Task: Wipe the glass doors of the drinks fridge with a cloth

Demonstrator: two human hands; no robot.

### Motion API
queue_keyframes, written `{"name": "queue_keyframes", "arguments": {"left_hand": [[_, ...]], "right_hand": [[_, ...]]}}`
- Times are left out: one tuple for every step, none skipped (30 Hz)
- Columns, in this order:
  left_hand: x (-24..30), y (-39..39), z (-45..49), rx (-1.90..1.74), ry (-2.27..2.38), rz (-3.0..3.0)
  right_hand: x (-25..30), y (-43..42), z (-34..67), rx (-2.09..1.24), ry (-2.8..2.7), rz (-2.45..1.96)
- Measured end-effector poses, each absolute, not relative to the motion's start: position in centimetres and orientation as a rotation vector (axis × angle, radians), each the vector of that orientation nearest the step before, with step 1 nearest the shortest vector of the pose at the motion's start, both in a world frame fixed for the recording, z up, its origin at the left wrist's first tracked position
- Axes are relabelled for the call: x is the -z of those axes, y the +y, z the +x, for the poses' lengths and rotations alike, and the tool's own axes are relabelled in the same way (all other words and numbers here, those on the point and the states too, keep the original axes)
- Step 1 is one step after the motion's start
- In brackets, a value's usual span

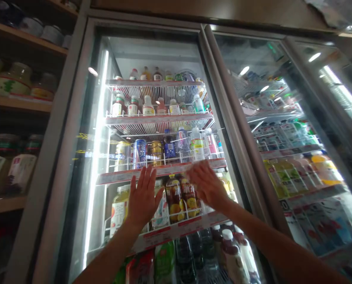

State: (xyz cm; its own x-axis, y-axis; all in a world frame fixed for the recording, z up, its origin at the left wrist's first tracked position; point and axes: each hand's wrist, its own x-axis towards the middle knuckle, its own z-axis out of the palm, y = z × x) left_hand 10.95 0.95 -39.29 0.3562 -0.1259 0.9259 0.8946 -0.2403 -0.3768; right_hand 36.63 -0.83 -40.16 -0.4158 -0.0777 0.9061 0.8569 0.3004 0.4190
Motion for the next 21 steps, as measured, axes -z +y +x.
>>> {"name": "queue_keyframes", "arguments": {"left_hand": [[39.3, 0.9, 10.9, 1.127, -0.733, -1.495], [39.4, 0.9, 10.8, 1.121, -0.733, -1.497], [39.4, 0.9, 10.7, 1.119, -0.733, -1.499], [39.5, 0.9, 10.6, 1.119, -0.73, -1.501], [39.5, 0.9, 10.5, 1.121, -0.726, -1.503], [39.6, 0.9, 10.4, 1.125, -0.719, -1.501], [39.7, 0.9, 10.3, 1.127, -0.714, -1.498], [39.8, 0.9, 10.1, 1.126, -0.712, -1.492], [39.9, 0.8, 9.9, 1.122, -0.714, -1.487], [40.0, 0.8, 9.6, 1.119, -0.717, -1.48], [40.1, 0.7, 9.3, 1.122, -0.722, -1.472], [40.1, 0.7, 9.0, 1.128, -0.73, -1.466], [40.2, 0.6, 8.6, 1.14, -0.739, -1.458], [40.2, 0.6, 8.2, 1.155, -0.747, -1.449], [40.2, 0.6, 7.8, 1.168, -0.757, -1.439], [40.2, 0.6, 7.4, 1.178, -0.769, -1.431], [40.2, 0.7, 7.1, 1.179, -0.78, -1.427], [40.3, 0.7, 6.8, 1.177, -0.787, -1.426], [40.3, 0.7, 6.6, 1.173, -0.793, -1.425], [40.3, 0.7, 6.5, 1.17, -0.799, -1.423], [40.3, 0.7, 6.5, 1.168, -0.803, -1.421]], "right_hand": [[39.2, -0.7, 36.5, 1.198, -1.502, -0.79], [38.3, -0.6, 36.2, 1.131, -1.368, -0.843], [37.7, -0.5, 35.7, 1.091, -1.294, -0.869], [37.3, -0.6, 35.1, 1.093, -1.302, -0.862], [37.4, -0.7, 34.3, 1.138, -1.391, -0.82], [37.7, -0.8, 33.5, 1.212, -1.535, -0.745], [38.0, -0.9, 32.9, 1.291, -1.687, -0.652], [38.3, -1.0, 32.6, 1.351, -1.799, -0.575], [38.2, -1.1, 32.5, 1.38, -1.843, -0.54], [37.9, -1.0, 32.7, 1.373, -1.806, -0.561], [37.2, -0.9, 33.0, 1.333, -1.7, -0.629], [36.5, -0.7, 33.4, 1.272, -1.559, -0.715], [35.8, -0.5, 33.7, 1.211, -1.43, -0.788], [35.4, -0.4, 33.9, 1.175, -1.352, -0.827], [35.3, -0.3, 33.9, 1.176, -1.339, -0.824], [35.5, -0.3, 33.8, 1.212, -1.395, -0.787], [36.0, -0.4, 33.8, 1.274, -1.503, -0.723], [36.6, -0.5, 33.8, 1.34, -1.623, -0.65], [37.0, -0.5, 34.0, 1.39, -1.712, -0.591], [37.2, -0.5, 34.3, 1.413, -1.743, -0.566], [37.1, -0.5, 34.9, 1.403, -1.708, -0.58]]}}
